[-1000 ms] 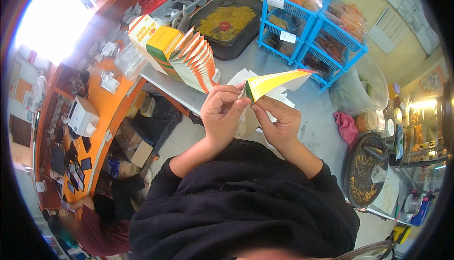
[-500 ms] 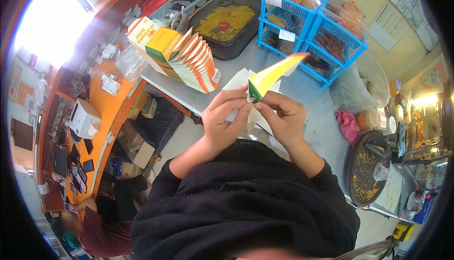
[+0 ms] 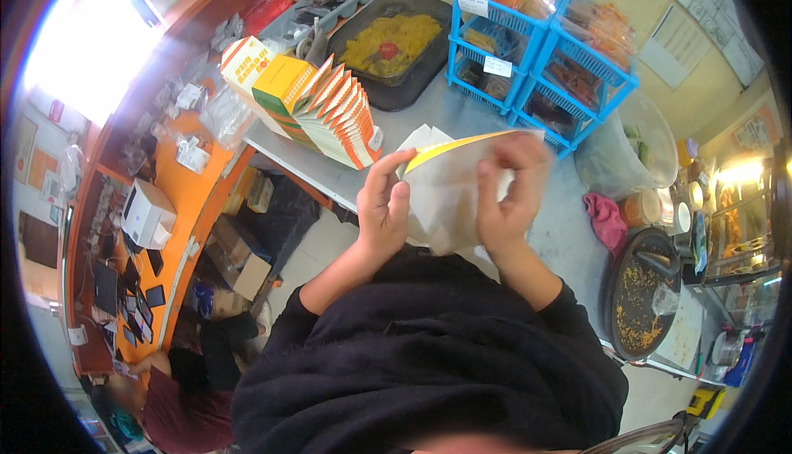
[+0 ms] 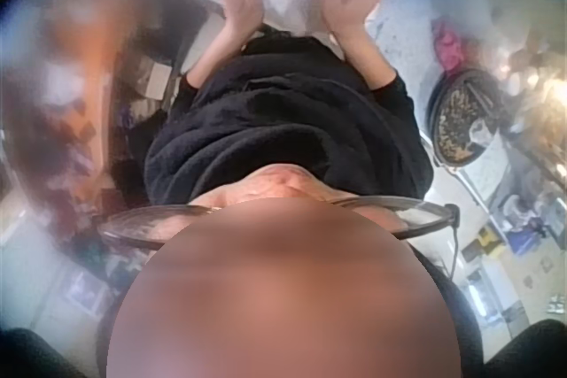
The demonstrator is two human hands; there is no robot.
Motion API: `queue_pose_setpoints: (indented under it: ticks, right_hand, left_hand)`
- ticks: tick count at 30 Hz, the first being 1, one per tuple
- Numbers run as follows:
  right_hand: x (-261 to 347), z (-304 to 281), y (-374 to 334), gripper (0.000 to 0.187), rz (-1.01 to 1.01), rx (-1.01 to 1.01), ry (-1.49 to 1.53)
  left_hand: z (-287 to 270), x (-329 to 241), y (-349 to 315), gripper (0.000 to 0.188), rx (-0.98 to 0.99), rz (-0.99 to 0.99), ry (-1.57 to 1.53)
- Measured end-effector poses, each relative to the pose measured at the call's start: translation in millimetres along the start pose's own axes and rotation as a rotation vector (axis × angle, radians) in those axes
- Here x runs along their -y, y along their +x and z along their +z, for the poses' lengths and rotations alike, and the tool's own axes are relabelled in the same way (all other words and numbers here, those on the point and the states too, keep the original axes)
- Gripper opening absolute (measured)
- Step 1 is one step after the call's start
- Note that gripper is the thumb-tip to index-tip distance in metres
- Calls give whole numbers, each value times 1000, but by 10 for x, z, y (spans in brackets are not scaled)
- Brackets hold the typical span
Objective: The person assembles flat-packed takeaway food boxes by folding and taping them into shape. They handle multiple boxes one at a time, folding the sides and securing them with tape before stacking the finished boxes on the counter.
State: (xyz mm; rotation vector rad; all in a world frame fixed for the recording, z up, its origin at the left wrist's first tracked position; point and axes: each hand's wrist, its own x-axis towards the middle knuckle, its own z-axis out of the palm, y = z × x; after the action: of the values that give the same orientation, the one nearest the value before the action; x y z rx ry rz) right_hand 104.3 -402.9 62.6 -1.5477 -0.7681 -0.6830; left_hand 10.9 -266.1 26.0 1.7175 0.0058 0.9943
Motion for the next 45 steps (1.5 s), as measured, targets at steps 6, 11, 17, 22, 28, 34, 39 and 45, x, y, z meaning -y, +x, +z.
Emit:
queue_pose_setpoints:
  ticks: [6,11,17,22,28,34,39,45]
  right_hand:
    - [-126,-203,221,27,142,-26,-185]
    - [-137,-320,217,17,50,106,-62]
    - [-72,-122,1,21,-256,358,-114]
    - [-35,-80,-118,20,-209,419,-97]
    - [-69,-16,-125,13,-18,242,25]
    - [-17,2,-168,10,-24,271,23]
    - [2,21,-159,10,-38,291,30]
    - [-84,12,-183,18,-311,397,-230]
  left_hand:
    - [-15,30,40,36,-153,-65,18]
    - [57,47,134,33,-219,-169,12]
    - [-25,14,101,26,50,-370,-601]
    - [41,62,93,15,-110,-427,-493]
    - [98,9,48,5,-4,-24,264]
    - [85,-31,32,14,39,-153,92]
    - [83,75,-12,16,39,-411,-220]
    - [43,181,-84,29,73,-481,-651]
